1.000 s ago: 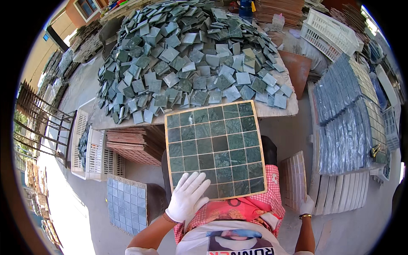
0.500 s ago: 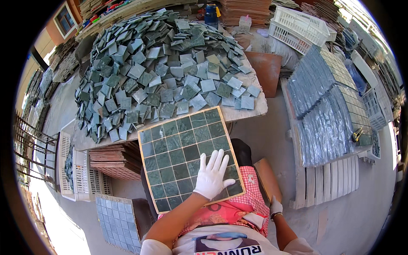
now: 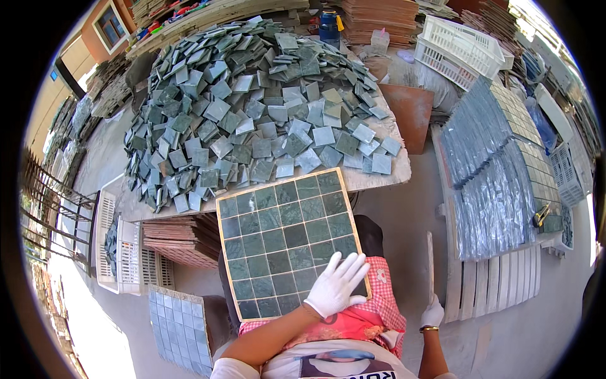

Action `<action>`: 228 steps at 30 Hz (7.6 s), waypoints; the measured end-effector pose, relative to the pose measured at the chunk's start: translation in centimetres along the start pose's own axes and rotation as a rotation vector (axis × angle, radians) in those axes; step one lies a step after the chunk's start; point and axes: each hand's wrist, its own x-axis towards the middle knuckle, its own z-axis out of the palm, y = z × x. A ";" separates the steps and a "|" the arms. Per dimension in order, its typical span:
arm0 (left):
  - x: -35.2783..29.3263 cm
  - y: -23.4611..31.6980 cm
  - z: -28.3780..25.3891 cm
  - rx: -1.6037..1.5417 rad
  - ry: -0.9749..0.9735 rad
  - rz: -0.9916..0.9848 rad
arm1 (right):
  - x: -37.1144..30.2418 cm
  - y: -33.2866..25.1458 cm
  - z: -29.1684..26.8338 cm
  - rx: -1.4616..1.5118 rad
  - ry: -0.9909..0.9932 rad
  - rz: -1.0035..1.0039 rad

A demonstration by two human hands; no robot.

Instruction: The person uses a utility knife to score and separate tiles on a grid board, then flips the board to reveal the tiles. They place the board down and begin arranging small square tiles from a pile onto the grid board.

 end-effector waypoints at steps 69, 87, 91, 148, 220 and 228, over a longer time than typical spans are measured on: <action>-10.4 -0.6 -2.5 -1.659 0.242 -0.730 | -3.8 -24.3 -20.3 0.055 0.240 -0.852; -9.0 1.1 -2.4 -1.726 0.187 -0.695 | 1.5 -29.9 -20.0 0.038 0.308 -1.018; -8.9 0.5 -2.0 -1.723 0.176 -0.681 | -5.7 -29.6 -17.4 0.060 -0.081 -1.457; -9.7 1.3 -6.0 -1.458 0.218 -0.718 | 4.0 -24.6 -28.8 0.339 0.270 -1.107; -22.4 -4.1 -8.9 -1.724 0.298 -0.873 | -0.9 -22.1 -16.0 0.938 -0.528 -0.460; -22.8 -2.8 -5.6 -1.658 0.546 -0.961 | -1.1 -26.3 -14.0 0.954 -0.440 -0.416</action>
